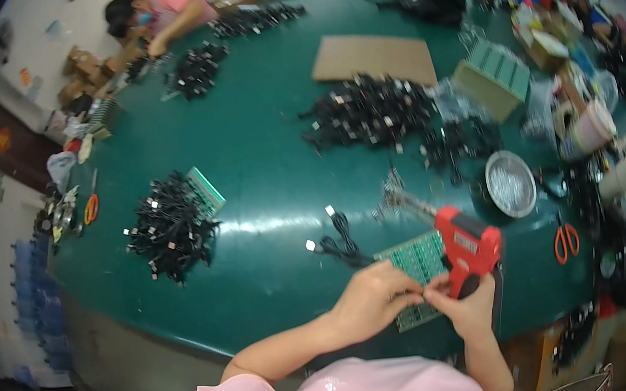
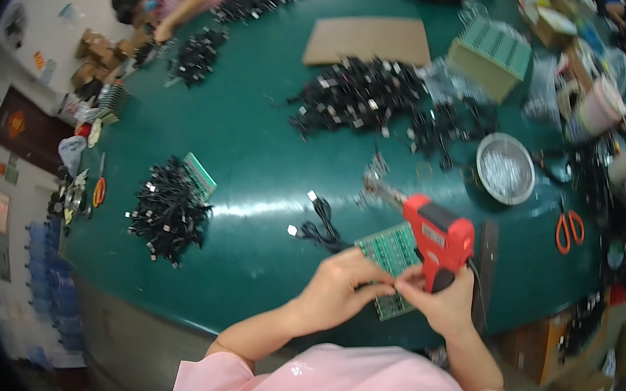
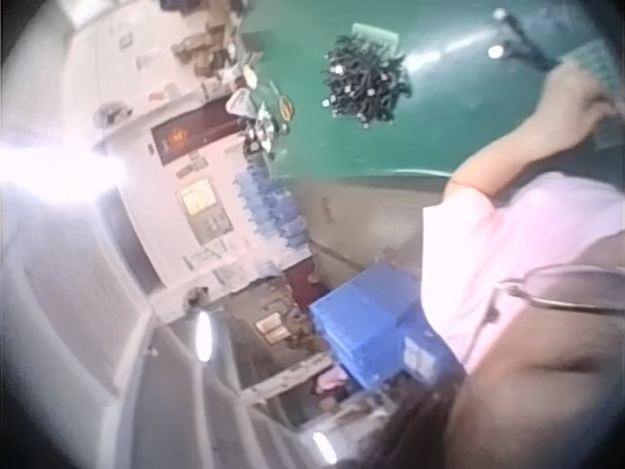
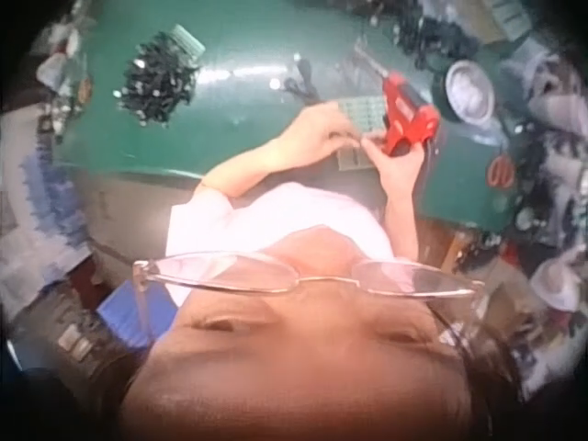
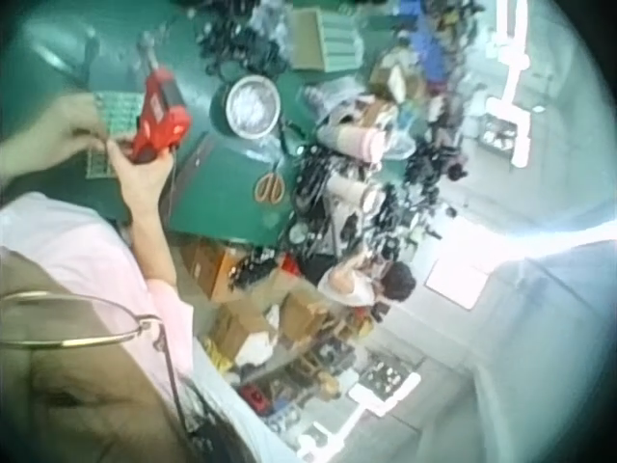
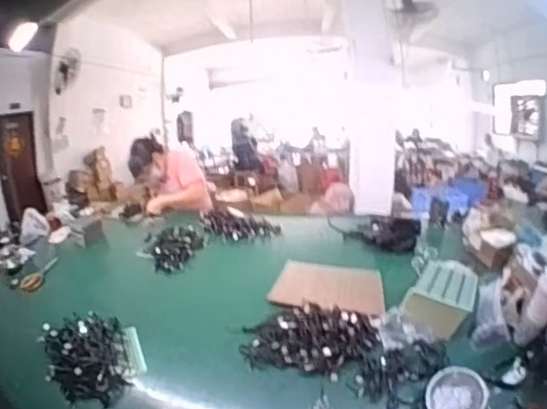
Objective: Soldering electronic components onto a circuit board using a soldering iron in a workshop environment.
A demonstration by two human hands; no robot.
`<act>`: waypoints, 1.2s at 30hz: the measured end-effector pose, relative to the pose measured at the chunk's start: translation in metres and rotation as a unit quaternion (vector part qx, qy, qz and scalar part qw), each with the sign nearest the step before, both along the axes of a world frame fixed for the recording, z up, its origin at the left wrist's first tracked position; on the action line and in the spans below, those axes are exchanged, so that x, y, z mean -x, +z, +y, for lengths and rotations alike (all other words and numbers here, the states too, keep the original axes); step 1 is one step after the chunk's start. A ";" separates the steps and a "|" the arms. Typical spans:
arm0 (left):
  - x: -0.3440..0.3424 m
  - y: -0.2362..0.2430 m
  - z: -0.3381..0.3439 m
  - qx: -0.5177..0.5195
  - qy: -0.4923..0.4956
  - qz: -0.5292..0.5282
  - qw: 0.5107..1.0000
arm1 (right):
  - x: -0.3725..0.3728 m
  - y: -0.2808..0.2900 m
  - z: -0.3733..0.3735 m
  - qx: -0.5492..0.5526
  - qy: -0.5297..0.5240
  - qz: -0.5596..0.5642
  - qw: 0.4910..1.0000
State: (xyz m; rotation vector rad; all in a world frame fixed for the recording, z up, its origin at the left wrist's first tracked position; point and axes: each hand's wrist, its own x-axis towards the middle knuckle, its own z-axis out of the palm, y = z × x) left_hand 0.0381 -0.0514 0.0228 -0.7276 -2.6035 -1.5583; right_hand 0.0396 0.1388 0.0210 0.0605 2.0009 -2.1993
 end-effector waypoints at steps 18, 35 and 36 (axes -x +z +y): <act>-0.022 -0.007 0.019 -0.132 0.098 -0.101 0.981 | -0.011 -0.003 -0.015 0.133 -0.089 -0.002 0.987; 0.001 -0.029 -0.008 0.160 0.173 0.045 0.971 | -0.041 -0.019 0.047 0.009 -0.054 0.023 0.998; 0.001 -0.035 -0.005 0.158 0.178 0.019 0.971 | -0.049 -0.019 0.055 0.007 -0.053 0.019 0.998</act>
